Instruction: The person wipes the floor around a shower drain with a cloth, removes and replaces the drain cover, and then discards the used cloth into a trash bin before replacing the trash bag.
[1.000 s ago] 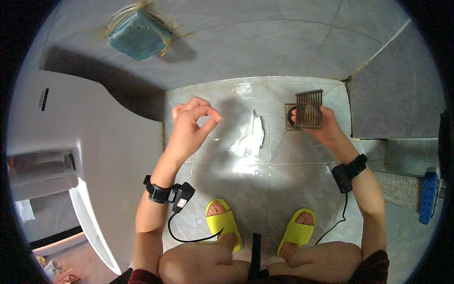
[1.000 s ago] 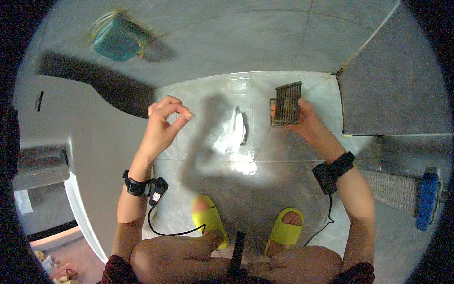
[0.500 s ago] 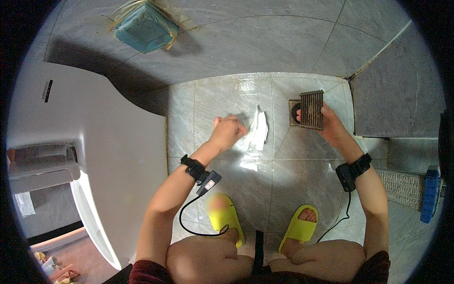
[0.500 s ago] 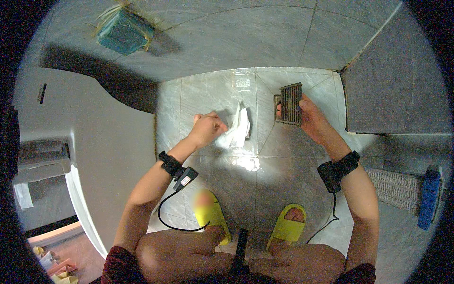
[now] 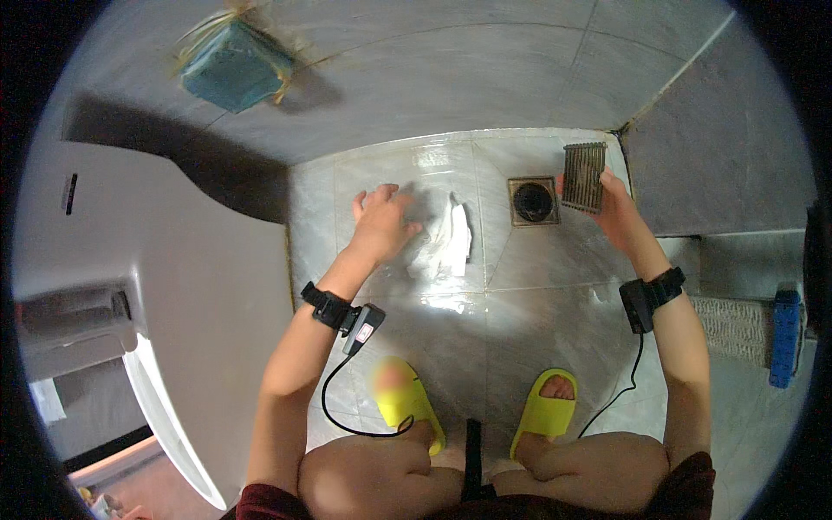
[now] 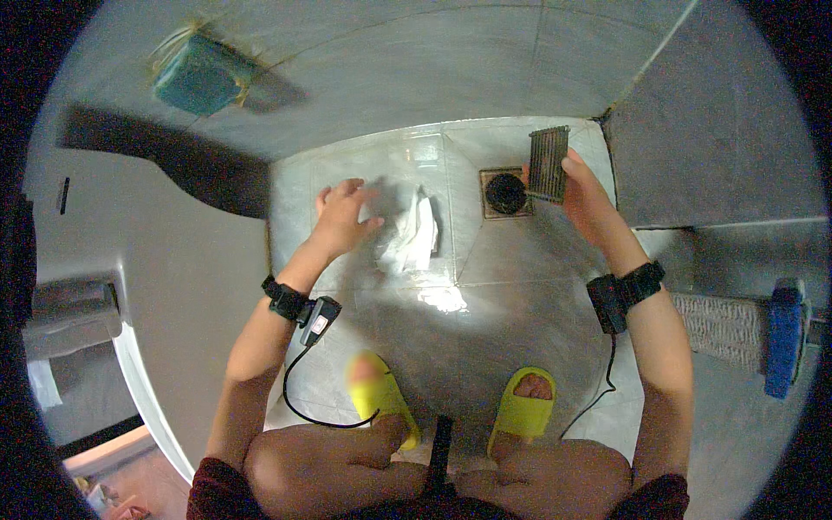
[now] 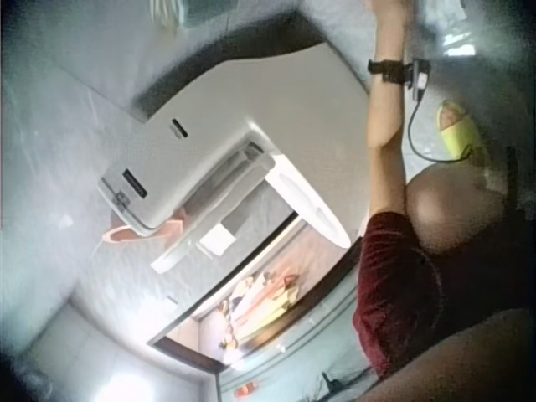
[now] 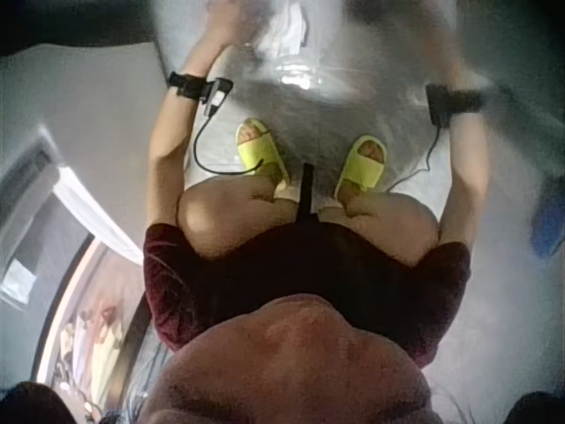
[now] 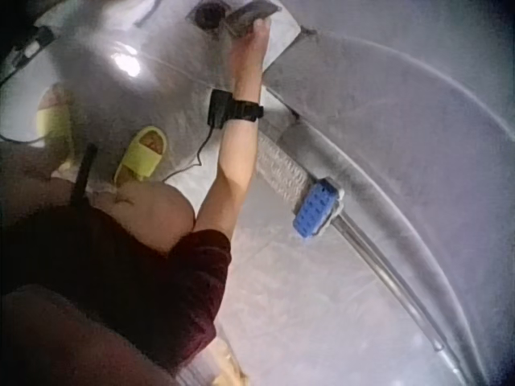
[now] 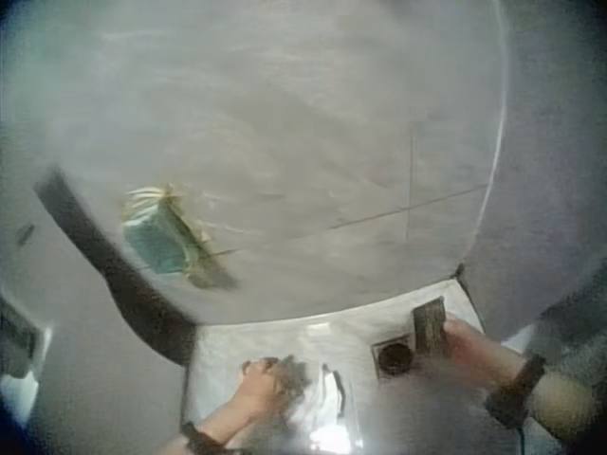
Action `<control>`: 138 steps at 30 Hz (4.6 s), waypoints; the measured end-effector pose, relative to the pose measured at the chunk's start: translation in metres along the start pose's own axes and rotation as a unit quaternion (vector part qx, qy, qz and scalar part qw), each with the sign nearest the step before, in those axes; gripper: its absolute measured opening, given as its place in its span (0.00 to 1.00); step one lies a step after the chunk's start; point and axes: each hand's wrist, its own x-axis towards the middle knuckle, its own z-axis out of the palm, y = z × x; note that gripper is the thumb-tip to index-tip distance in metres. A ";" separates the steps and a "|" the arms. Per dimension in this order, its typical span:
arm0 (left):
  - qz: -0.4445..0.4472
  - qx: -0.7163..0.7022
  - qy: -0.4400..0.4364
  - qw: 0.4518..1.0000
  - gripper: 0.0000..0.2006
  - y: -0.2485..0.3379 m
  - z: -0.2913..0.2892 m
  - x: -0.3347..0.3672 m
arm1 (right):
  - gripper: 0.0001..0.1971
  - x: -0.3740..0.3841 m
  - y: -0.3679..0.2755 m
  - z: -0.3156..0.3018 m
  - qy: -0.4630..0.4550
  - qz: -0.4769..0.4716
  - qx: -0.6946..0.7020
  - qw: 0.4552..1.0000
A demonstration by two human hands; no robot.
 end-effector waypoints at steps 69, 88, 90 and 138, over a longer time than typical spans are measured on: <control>0.307 -0.061 0.050 0.948 0.03 0.180 0.121 0.205 | 0.26 0.023 0.087 -0.163 0.114 0.045 0.119 0.985; 0.183 -0.268 0.033 0.945 0.02 0.102 -0.008 0.062 | 0.34 0.012 0.017 0.026 -0.110 0.040 0.218 0.969; 0.183 -0.262 0.051 0.946 0.03 0.092 -0.014 0.052 | 0.34 0.012 0.016 0.041 -0.128 0.044 0.223 0.965; -0.023 -0.229 -0.022 0.973 0.07 -0.048 0.071 -0.018 | 0.18 0.066 0.131 0.110 -0.159 0.022 -0.546 0.823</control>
